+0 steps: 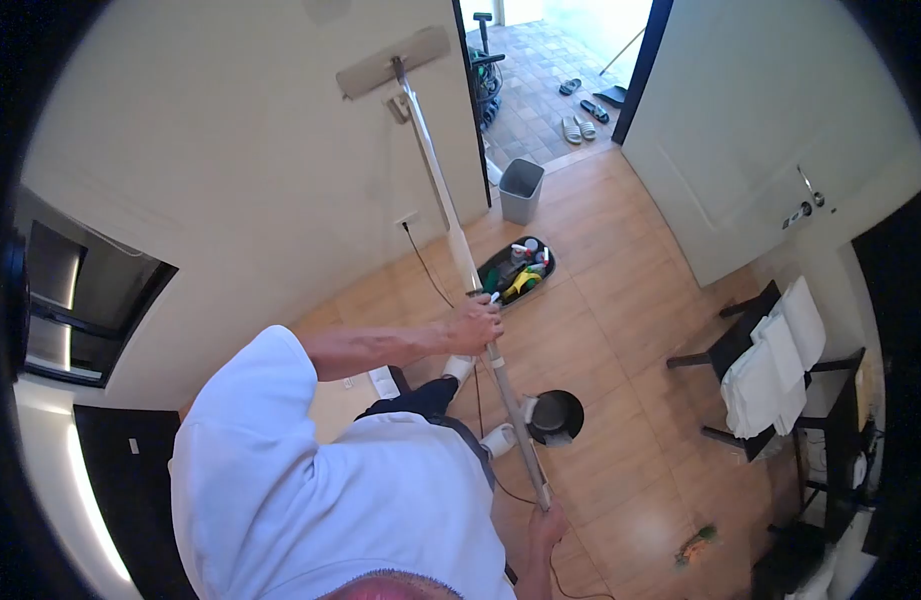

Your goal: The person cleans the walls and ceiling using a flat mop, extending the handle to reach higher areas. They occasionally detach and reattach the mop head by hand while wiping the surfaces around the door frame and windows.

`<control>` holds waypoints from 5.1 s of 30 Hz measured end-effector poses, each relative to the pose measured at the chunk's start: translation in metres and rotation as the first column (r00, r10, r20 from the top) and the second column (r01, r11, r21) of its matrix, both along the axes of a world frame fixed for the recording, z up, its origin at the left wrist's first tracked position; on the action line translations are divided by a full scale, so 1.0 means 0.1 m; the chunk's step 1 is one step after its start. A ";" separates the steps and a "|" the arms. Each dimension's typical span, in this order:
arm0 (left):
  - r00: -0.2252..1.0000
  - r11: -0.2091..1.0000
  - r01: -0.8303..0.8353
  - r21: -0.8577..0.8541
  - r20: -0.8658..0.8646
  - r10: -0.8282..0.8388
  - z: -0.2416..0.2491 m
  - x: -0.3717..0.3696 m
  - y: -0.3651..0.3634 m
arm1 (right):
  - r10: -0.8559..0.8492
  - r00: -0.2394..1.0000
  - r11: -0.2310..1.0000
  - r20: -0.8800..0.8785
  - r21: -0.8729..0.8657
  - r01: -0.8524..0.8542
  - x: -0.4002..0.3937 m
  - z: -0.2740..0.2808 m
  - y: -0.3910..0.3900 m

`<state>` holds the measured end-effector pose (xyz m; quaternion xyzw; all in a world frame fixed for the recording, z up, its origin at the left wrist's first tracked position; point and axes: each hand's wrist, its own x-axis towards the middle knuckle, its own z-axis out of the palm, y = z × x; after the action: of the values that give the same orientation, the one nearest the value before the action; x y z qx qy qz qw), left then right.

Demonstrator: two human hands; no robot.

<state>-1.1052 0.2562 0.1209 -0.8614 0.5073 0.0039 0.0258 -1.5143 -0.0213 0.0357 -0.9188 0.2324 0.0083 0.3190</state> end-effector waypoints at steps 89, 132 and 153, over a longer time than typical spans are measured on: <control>0.874 0.931 -0.151 -0.334 -0.486 -0.032 -0.07 1.37 0.30 | 0.163 0.663 0.974 -0.730 0.225 0.008 2.34 4.19 0.02; 0.940 0.974 -0.016 -0.227 -0.335 -0.062 -1.15 0.41 0.39 | 0.205 0.785 0.946 -0.584 -0.087 -0.311 0.62 1.97 0.16; 0.983 0.873 -0.124 -0.472 0.064 0.175 0.81 -0.32 0.00 | 0.384 0.922 0.807 -0.051 -0.466 -0.362 0.03 1.50 -1.11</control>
<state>-1.1368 0.2557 0.2015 -0.8780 0.4230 -0.1611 -0.1558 -1.5108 -0.1326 0.1861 -0.9957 0.0354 -0.0064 0.0856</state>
